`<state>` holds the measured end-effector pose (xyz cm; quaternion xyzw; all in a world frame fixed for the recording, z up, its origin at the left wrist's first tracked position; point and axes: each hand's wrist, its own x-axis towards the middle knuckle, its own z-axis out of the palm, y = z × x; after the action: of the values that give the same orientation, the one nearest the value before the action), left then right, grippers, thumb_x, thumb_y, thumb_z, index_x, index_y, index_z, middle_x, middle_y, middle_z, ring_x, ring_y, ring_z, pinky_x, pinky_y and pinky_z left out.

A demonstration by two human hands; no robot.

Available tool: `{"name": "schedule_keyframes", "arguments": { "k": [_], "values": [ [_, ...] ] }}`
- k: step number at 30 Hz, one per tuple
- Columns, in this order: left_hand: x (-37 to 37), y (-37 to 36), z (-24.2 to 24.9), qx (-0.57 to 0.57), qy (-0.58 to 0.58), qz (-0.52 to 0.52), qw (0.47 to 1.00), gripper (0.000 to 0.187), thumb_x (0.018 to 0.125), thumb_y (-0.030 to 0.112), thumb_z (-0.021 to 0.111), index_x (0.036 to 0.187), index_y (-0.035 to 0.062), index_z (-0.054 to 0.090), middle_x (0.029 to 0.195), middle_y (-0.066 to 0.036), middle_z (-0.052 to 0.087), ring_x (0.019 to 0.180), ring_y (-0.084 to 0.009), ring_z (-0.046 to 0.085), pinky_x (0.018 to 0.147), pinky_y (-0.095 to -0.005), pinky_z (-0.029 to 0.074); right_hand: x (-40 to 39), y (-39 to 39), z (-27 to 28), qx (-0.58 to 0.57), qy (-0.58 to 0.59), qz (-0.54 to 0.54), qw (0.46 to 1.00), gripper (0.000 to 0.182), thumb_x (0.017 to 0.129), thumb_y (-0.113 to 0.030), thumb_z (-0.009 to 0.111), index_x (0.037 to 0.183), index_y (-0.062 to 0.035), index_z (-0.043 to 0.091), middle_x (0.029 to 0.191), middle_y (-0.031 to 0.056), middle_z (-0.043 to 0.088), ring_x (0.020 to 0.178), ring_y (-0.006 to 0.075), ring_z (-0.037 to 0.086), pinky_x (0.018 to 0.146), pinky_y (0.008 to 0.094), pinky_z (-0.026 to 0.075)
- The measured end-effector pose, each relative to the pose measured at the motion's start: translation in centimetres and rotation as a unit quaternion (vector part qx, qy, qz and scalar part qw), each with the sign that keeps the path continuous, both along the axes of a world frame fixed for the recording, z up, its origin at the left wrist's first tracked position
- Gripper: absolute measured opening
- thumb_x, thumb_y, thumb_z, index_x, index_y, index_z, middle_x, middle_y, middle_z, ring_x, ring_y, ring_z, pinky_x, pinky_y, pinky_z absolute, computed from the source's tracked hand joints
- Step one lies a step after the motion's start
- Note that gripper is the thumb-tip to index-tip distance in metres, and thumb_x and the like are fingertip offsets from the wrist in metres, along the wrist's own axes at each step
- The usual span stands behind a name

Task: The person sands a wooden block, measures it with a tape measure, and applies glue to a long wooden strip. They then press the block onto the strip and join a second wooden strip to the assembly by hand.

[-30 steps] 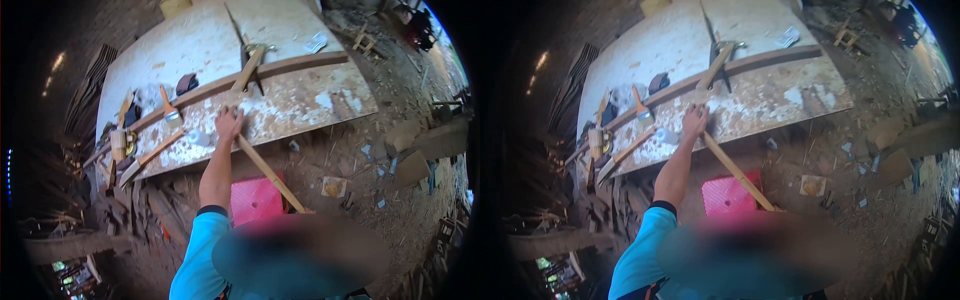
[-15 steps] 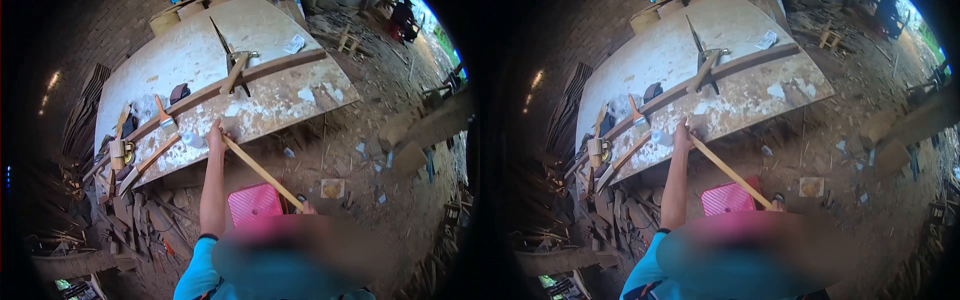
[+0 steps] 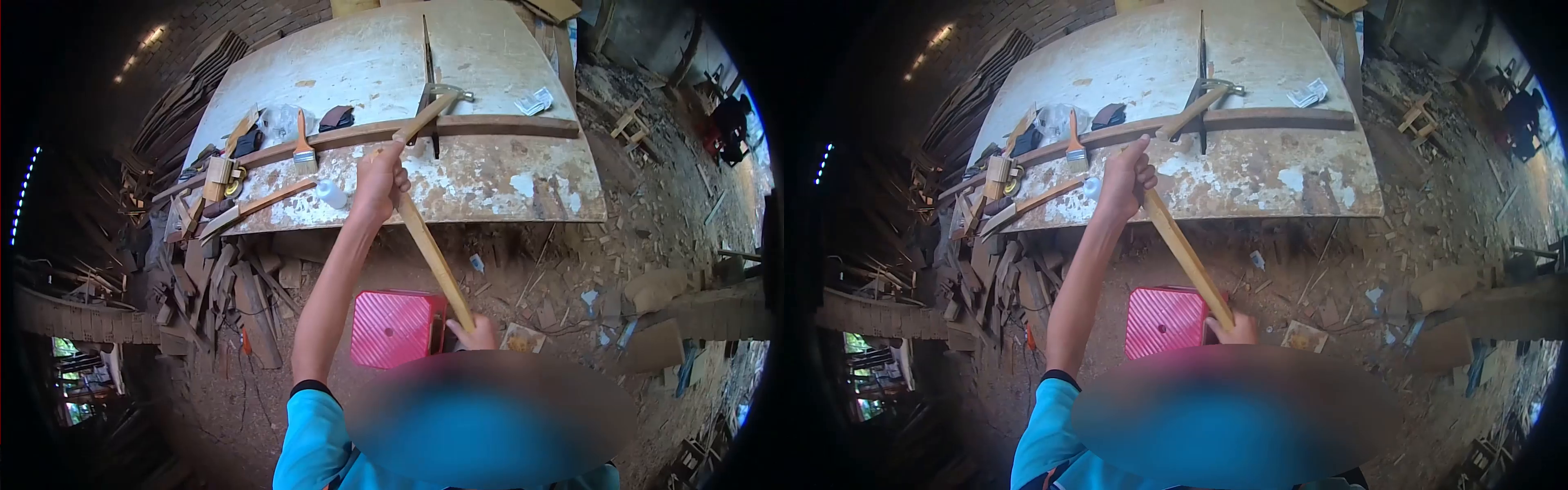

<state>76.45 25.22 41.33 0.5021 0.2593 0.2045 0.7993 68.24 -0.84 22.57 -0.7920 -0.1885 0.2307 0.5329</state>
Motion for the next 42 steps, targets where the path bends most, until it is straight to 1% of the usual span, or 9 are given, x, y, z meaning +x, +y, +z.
{"name": "schedule_keyframes", "arguments": {
  "k": [10,20,24,25,28,32,38,40,42],
  "values": [
    [-8.2,-1.2,5.0,-0.009,-0.153,-0.199,0.968,0.032,0.079,-0.001,0.055,0.062,0.0122,0.031,0.052,0.002,0.036,0.043,-0.009,0.035,0.041,-0.026,0.031,-4.4,-2.3,1.2,0.08,0.028,0.142,0.986,0.021,0.078,-0.013,0.064,0.07,-0.0002,0.05,0.058,0.0007,0.046,0.055,0.009,0.043,0.049,0.0292,0.038],
    [-12.9,0.4,4.0,0.029,-0.122,-0.154,0.98,0.033,0.078,0.002,0.057,0.061,0.0126,0.031,0.052,0.002,0.038,0.043,-0.0094,0.038,0.043,-0.026,0.035,-7.5,-1.9,0.2,0.06,0.065,0.177,0.98,0.019,0.076,-0.016,0.066,0.08,0.0013,0.057,0.061,0.004,0.053,0.059,0.0101,0.049,0.055,0.0296,0.043],
    [-15.1,0.5,5.3,0.092,-0.155,-0.125,0.976,0.018,0.079,0.015,0.065,0.081,0.0119,0.047,0.068,-0.002,0.052,0.062,-0.0099,0.052,0.055,-0.0259,0.045,-6.6,0.7,-0.2,0.116,-0.017,0.117,0.986,0.024,0.078,-0.02,0.067,0.07,-0.0022,0.053,0.058,0.0007,0.052,0.056,0.0075,0.048,0.049,0.0269,0.039],
    [-15.9,0.6,5.0,0.049,-0.223,-0.14,0.964,0.04,0.08,0.025,0.066,0.111,0.0081,0.047,0.092,-0.007,0.057,0.086,-0.0153,0.056,0.076,-0.0306,0.049,-5.9,1.7,0.1,0.143,-0.038,0.107,0.983,0.028,0.079,-0.022,0.068,0.066,-0.0039,0.051,0.056,-0.0005,0.05,0.054,0.0063,0.047,0.046,0.0256,0.037],
    [-18.8,1.2,3.4,0.082,-0.231,-0.194,0.95,0.069,0.079,0.035,0.068,0.13,0.0063,0.033,0.108,-0.011,0.052,0.105,-0.0225,0.05,0.091,-0.0366,0.043,-3.3,3.7,3.2,0.127,-0.005,0.142,0.982,0.024,0.08,-0.021,0.066,0.069,-0.0057,0.05,0.056,0.0002,0.05,0.05,0.0074,0.048,0.044,0.025,0.037],
    [-24.4,3.4,-2.0,0.241,-0.068,-0.186,0.95,0.073,0.077,0.045,0.067,0.13,0.0033,0.039,0.123,-0.016,0.051,0.114,-0.0265,0.05,0.094,-0.0388,0.043,-1.6,7.4,8.9,0.173,0.185,0.249,0.935,0.022,0.081,-0.02,0.064,0.073,-0.0067,0.048,0.055,0.0001,0.045,0.045,0.0084,0.044,0.041,0.0238,0.035],
    [-32.8,9.9,0.7,0.208,-0.145,-0.053,0.966,0.082,0.081,0.052,0.058,0.14,0.0065,0.024,0.13,-0.018,0.044,0.116,-0.0258,0.048,0.093,-0.037,0.042,-7.1,15.1,10.1,0.062,0.214,0.374,0.9,0.032,0.072,-0.033,0.068,0.076,-0.0037,0.056,0.058,0.0021,0.05,0.049,0.0107,0.051,0.043,0.0235,0.04],
    [-35.3,12.9,-0.3,0.229,-0.115,-0.112,0.96,0.08,0.083,0.053,0.054,0.141,0.0083,0.022,0.133,-0.017,0.041,0.118,-0.0256,0.045,0.094,-0.0372,0.04,-8.2,19.3,9.7,0.182,0.043,0.316,0.93,0.026,0.077,-0.028,0.067,0.082,-0.005,0.056,0.063,0.0009,0.055,0.049,0.0086,0.053,0.042,0.0235,0.042],
    [-38.6,15.5,-4.6,0.32,-0.047,-0.24,0.915,0.075,0.085,0.049,0.052,0.142,0.0101,0.022,0.136,-0.015,0.039,0.119,-0.0266,0.044,0.096,-0.04,0.038,-11.5,21.4,15.1,0.369,0.134,0.245,0.887,0.023,0.086,-0.026,0.057,0.076,-0.0071,0.047,0.056,0.0006,0.047,0.044,0.0087,0.048,0.037,0.0225,0.04]
  ]
}}
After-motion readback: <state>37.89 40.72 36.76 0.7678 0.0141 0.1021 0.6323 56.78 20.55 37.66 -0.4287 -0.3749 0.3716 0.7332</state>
